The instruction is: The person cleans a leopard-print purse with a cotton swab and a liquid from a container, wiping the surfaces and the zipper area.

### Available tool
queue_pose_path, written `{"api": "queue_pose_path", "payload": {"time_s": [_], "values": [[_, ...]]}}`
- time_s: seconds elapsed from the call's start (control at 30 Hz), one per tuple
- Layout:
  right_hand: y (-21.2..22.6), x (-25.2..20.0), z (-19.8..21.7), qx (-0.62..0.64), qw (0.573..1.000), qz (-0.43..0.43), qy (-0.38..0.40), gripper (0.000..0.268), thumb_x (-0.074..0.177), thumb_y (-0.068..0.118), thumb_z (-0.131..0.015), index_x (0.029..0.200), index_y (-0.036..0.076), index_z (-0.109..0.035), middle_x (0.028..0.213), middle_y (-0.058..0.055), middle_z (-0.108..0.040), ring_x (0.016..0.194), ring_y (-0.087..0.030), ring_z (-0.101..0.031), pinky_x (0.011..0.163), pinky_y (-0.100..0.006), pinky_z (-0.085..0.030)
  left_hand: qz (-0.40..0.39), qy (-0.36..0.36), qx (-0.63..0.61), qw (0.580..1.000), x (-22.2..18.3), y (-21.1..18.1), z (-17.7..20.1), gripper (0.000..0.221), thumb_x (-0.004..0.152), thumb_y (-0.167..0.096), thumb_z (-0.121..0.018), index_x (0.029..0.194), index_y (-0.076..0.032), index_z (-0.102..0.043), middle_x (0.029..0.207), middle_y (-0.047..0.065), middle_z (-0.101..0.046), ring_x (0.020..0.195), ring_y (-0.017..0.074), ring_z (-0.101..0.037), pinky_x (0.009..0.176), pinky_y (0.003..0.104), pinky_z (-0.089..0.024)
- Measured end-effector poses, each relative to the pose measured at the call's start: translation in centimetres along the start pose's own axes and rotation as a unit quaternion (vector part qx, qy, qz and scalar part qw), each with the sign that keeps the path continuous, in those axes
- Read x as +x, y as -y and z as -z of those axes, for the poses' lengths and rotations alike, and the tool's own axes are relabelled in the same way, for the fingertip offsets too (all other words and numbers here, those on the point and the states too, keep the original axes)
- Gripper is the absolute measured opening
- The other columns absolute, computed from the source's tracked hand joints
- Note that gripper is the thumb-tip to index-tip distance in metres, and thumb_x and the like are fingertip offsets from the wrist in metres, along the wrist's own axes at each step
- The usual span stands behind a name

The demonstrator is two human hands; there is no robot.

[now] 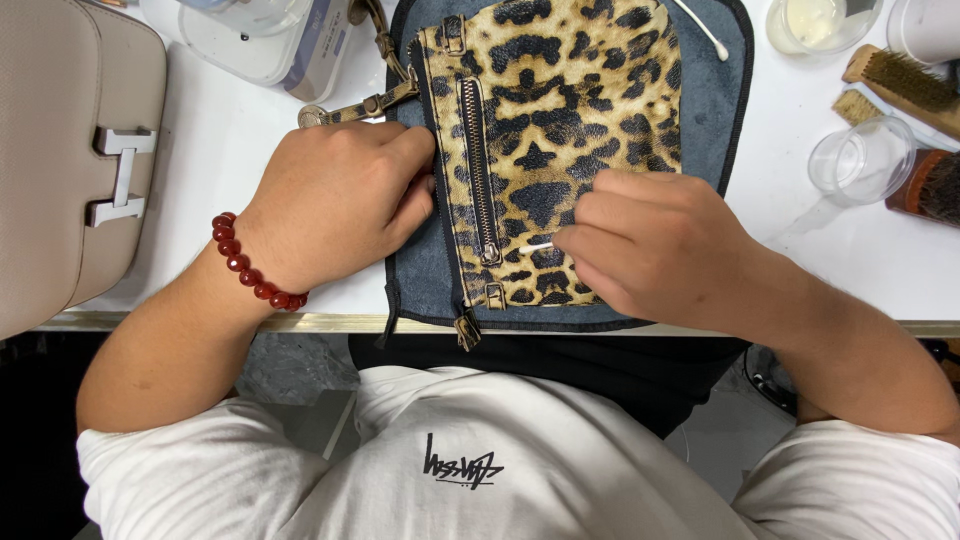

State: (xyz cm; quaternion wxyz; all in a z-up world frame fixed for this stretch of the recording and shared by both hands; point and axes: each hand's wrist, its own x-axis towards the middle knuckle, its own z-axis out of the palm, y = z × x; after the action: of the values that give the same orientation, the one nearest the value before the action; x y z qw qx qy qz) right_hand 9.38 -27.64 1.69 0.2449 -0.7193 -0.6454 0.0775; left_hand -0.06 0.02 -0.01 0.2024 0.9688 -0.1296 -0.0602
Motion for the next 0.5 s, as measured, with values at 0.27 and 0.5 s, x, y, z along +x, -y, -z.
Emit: {"api": "queue_pose_path", "payload": {"time_s": [0.27, 0.5], "values": [[0.17, 0.11, -0.02, 0.013, 1.000, 0.003, -0.007, 0.014, 0.075, 0.005, -0.077, 0.088, 0.003, -0.071, 0.078, -0.004, -0.057, 0.073, -0.021, -0.058, 0.057, -0.034, -0.048, 0.003, 0.000, -0.005, 1.000, -0.08, -0.06, 0.09, 0.016, 0.090, -0.019, -0.066, 0.091, -0.003, -0.068, 0.078, 0.011, -0.070, 0.069, 0.0329, -0.070, 0.059, 0.045, -0.055], [0.15, 0.51, 0.33, -0.015, 1.000, 0.008, -0.020, 0.014, 0.077, 0.007, -0.078, 0.088, 0.003, -0.071, 0.078, -0.006, -0.058, 0.073, -0.023, -0.059, 0.055, -0.034, -0.048, -0.002, -0.008, -0.008, 1.000, 0.11, -0.12, 0.26, 0.017, 0.089, -0.019, -0.066, 0.089, -0.003, -0.068, 0.078, 0.011, -0.071, 0.070, 0.0342, -0.070, 0.060, 0.046, -0.055]]}}
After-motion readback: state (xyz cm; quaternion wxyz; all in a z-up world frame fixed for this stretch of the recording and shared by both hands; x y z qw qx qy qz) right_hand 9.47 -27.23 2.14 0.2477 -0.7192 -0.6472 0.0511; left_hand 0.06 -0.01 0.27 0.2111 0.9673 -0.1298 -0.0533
